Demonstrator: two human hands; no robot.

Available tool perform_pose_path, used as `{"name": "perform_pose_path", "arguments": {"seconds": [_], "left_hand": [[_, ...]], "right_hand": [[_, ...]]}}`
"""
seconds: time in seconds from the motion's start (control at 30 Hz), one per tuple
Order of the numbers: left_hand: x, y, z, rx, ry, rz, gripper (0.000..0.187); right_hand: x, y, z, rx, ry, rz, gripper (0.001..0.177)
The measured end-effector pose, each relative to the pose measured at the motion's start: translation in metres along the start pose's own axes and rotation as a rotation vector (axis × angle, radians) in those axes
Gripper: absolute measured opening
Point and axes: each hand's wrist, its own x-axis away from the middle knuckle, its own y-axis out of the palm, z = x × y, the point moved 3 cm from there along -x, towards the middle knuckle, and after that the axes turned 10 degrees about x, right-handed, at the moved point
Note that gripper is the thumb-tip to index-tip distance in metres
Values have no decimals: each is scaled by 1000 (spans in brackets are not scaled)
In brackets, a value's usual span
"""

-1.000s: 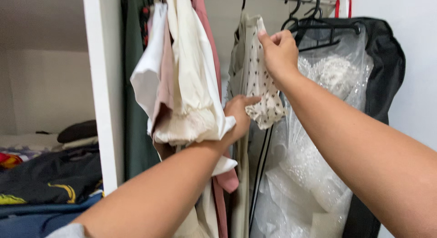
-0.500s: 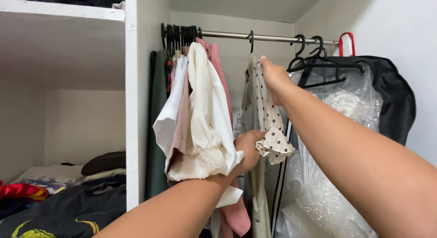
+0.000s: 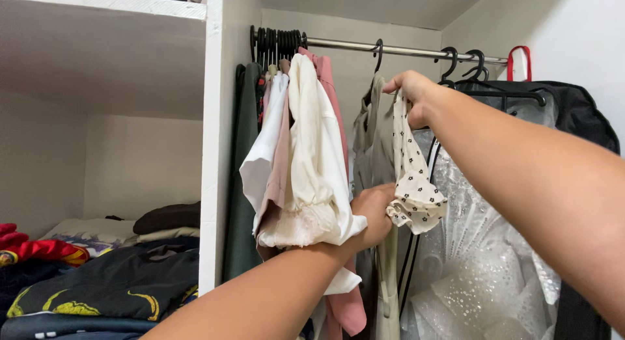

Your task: The person removes several garments from a closet, including a white blouse, a pink dress, a blue dress, a beige vest, and a pink shirt. Each item is taken off its hanger and placed on a bed.

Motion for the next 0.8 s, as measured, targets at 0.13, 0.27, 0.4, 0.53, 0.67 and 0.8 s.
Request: {"name": "perform_pose_path", "arguments": {"seconds": [0.13,0.27,0.4,0.53,0.67,0.8], "left_hand": [[-3,7,-8,-96,29,21,33],[9,9,-16,-26,24,82,38],[11,18,-20,-61,90,155,52],[4,32,-27,-3,71,179,62],[26,64,-37,-58,34,184,67],[55,91,-39,-117,-62,150,67]], "right_hand": [[-34,-12,-2,-118,-117,19,29],[-45,-11,13,-139,-203,-19,22],[-40,-14,11,-177,-246,-32,24],[-21,-19,12,-231,-273,-88,34],[12,-34,43,-206,-353,-139,36],[40,-44,78,-179,-388,27,32]]}}
